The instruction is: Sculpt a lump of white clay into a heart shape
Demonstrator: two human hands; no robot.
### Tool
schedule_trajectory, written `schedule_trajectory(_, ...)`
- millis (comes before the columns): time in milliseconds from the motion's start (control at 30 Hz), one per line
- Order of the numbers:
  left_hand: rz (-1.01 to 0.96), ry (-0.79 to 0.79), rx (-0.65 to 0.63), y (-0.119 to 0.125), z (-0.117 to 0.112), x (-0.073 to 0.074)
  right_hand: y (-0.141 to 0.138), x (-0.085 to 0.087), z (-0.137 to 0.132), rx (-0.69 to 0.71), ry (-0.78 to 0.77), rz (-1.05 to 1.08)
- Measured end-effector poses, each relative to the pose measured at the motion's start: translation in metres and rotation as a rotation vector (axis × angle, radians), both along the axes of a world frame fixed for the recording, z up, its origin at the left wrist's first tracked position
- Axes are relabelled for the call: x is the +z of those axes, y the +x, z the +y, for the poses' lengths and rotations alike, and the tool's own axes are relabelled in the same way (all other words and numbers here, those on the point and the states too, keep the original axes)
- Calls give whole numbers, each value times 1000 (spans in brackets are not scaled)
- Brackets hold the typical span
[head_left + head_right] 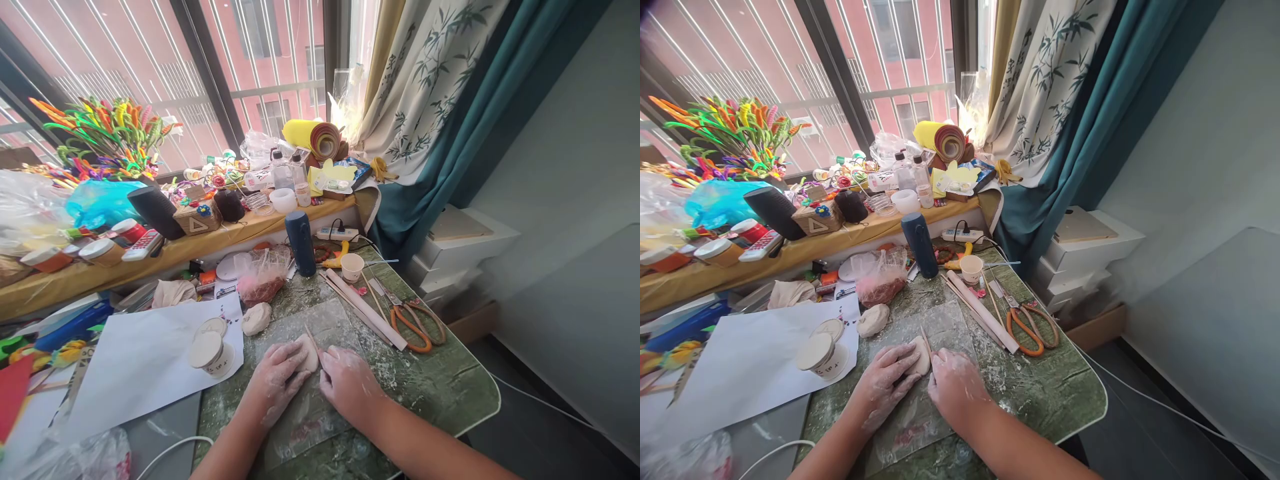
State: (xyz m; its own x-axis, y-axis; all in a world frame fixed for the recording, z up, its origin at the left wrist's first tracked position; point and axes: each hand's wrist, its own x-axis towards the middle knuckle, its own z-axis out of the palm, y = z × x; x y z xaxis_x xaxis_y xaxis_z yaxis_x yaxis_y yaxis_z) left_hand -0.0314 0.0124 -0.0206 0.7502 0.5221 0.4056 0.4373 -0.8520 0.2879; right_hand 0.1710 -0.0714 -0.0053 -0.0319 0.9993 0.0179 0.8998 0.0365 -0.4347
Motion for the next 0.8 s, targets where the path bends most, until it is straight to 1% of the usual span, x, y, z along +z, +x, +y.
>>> schedule_trajectory(133, -8, 29, -8, 0, 1, -1, 5, -1, 2, -8, -2, -5)
schedule_trajectory(267, -9, 38, -17, 0, 2, -1, -2, -1, 3, 15, -12, -14)
schedule_trajectory(400, -8, 28, -2, 1, 1, 2, -7, -2, 3, 22, 3, -16)
schedule_trajectory(500, -5, 26, 1, 1, -1, 5, 0, -4, 4, 15, 33, -9)
schedule_trajectory(600, -9, 39, 12, 1, -3, 5, 13, -8, 4, -6, 65, 1)
schedule_trajectory(700, -24, 84, 13, 1, -5, 3, 23, -12, 3, -8, 95, 22)
schedule_trajectory(800, 6, 126, 9, 3, -7, 3, 25, -14, 2, -3, 114, 37)
